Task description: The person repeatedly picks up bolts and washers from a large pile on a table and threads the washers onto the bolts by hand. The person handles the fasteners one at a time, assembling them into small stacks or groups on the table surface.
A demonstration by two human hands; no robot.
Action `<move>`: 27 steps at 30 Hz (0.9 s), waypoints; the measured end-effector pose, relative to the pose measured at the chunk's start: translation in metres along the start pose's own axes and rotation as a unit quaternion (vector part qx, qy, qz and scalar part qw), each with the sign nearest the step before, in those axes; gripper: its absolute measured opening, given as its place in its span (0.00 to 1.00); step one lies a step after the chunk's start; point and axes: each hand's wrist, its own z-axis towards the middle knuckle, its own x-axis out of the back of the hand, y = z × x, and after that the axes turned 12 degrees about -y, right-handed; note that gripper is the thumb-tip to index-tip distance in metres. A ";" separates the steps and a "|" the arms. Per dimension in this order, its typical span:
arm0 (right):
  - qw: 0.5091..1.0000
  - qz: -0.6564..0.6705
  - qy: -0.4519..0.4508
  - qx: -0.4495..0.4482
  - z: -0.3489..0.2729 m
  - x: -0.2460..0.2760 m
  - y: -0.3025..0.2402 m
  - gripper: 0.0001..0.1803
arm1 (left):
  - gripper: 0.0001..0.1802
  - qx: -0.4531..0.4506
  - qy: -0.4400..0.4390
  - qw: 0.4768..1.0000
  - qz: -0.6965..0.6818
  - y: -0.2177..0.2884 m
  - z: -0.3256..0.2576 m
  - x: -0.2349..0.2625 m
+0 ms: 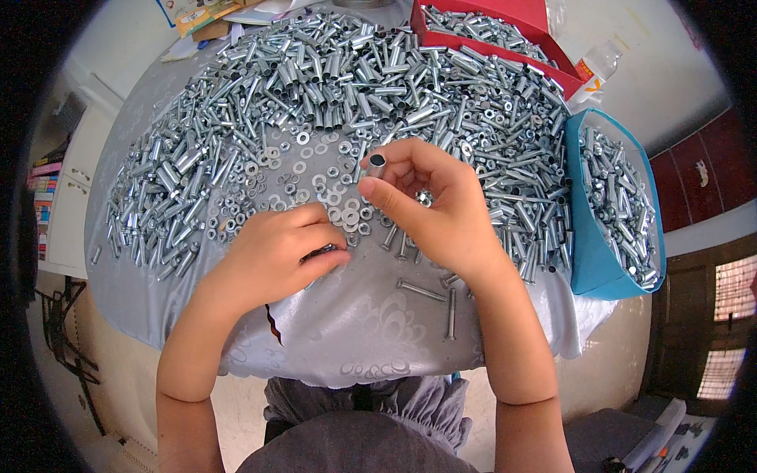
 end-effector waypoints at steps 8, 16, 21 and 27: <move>1.000 0.016 -0.005 -0.011 -0.001 -0.001 -0.003 0.10 | 0.08 -0.016 0.002 1.000 -0.005 -0.001 0.003 -0.001; 1.000 0.004 -0.019 -0.008 -0.001 -0.005 -0.001 0.10 | 0.09 -0.014 -0.005 1.000 -0.002 -0.003 0.004 -0.003; 1.000 0.008 -0.019 -0.012 -0.002 -0.005 0.002 0.11 | 0.15 -0.020 -0.013 1.000 -0.016 -0.002 0.001 0.006; 0.999 -0.001 -0.026 -0.029 -0.001 -0.007 0.000 0.11 | 0.18 0.018 -0.043 0.999 -0.007 0.002 -0.003 0.009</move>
